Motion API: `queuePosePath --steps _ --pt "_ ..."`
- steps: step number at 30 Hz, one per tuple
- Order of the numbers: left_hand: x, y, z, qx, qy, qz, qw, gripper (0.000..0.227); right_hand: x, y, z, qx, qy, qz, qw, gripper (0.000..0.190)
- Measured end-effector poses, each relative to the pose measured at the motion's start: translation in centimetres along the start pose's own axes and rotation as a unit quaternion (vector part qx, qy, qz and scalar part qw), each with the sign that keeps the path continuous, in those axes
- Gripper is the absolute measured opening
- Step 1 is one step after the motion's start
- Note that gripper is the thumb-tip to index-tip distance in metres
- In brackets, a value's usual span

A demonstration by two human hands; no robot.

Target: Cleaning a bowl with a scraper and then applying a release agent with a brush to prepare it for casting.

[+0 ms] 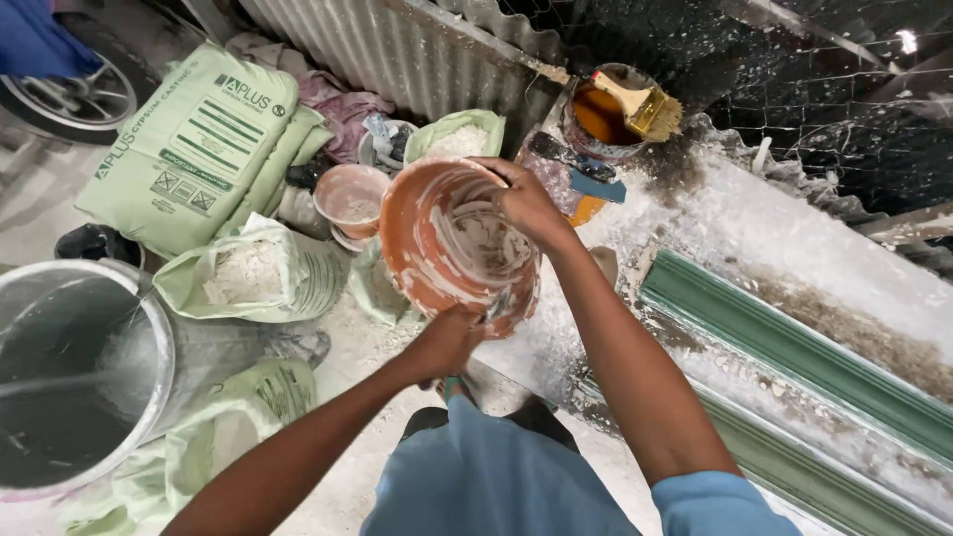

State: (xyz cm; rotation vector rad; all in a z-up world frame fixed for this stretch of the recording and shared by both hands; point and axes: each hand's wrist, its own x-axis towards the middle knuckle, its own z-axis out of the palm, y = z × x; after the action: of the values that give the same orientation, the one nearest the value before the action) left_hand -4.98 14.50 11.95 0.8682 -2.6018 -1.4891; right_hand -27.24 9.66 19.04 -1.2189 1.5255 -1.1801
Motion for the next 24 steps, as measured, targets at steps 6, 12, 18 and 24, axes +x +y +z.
queuePosePath --steps 6,12,18,24 --pt "1.2 -8.6 -6.4 0.363 0.114 -0.194 0.904 0.012 -0.6 -1.6 0.1 -0.005 -0.057 0.005 0.998 0.075" --pt "0.4 3.1 1.0 -0.056 -0.008 -0.051 0.997 0.059 -0.1 0.0 -0.1 0.029 -0.039 0.031 0.998 0.079" --pt "1.9 -11.9 -1.5 0.182 0.034 -0.286 0.94 0.038 -0.9 -1.2 -0.1 -0.028 -0.029 0.037 0.998 0.076" --pt "0.1 -14.1 6.8 0.307 0.076 0.056 0.947 0.032 -0.3 -0.8 0.4 0.001 0.043 0.01 0.999 0.076"
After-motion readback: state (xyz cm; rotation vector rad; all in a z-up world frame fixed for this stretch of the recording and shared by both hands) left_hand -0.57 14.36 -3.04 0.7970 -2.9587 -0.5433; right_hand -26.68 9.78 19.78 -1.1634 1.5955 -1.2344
